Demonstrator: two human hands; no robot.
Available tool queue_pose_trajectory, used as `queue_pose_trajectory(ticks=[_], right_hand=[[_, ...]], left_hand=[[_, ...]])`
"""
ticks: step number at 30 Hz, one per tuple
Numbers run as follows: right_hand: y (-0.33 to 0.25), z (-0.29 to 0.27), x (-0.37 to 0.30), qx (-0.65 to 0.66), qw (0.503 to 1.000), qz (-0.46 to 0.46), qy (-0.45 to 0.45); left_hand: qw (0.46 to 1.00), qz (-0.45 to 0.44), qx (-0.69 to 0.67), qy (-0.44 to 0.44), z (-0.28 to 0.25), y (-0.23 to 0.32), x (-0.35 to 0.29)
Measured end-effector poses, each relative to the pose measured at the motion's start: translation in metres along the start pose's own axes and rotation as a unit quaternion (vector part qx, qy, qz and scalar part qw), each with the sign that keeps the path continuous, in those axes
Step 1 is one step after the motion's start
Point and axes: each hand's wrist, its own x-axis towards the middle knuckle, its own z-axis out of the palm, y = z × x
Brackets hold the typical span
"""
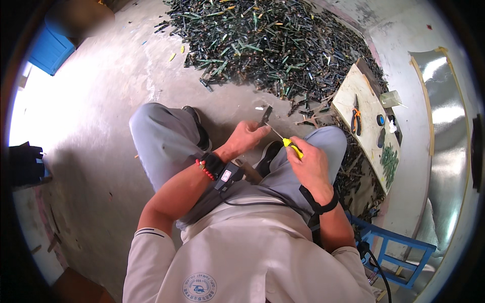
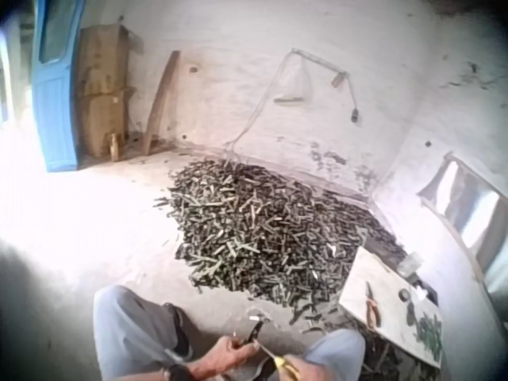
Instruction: The person sits on the floor and uses a toothbrush to scrub a green circuit board. They then use pliers to pull components off the board and a screwdriver to pry parts loose. The person handles multiple circuit boards from a large pile on the floor, separating components and placing them on a nearby table.
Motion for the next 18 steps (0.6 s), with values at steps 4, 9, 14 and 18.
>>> queue_pose_trajectory(ticks=[4,9,14,18], right_hand=[[0.004,-0.001,0.0,-0.013,1.0,-0.018,0.001],[-0.002,-0.01,-0.001,-0.039,0.998,-0.04,-0.009],[-0.003,-0.004,0.0,-0.079,0.996,-0.041,-0.006],[-0.007,0.005,0.001,-0.067,0.997,-0.024,-0.005]], left_hand=[[0.998,-0.002,0.056,0.014,-0.001,-0.011,0.004],[0.992,0.008,0.123,0.03,0.0,-0.02,0.006],[0.986,0.023,0.163,0.039,0.001,-0.024,0.008],[0.984,0.038,0.167,0.052,0.003,-0.024,0.009]])
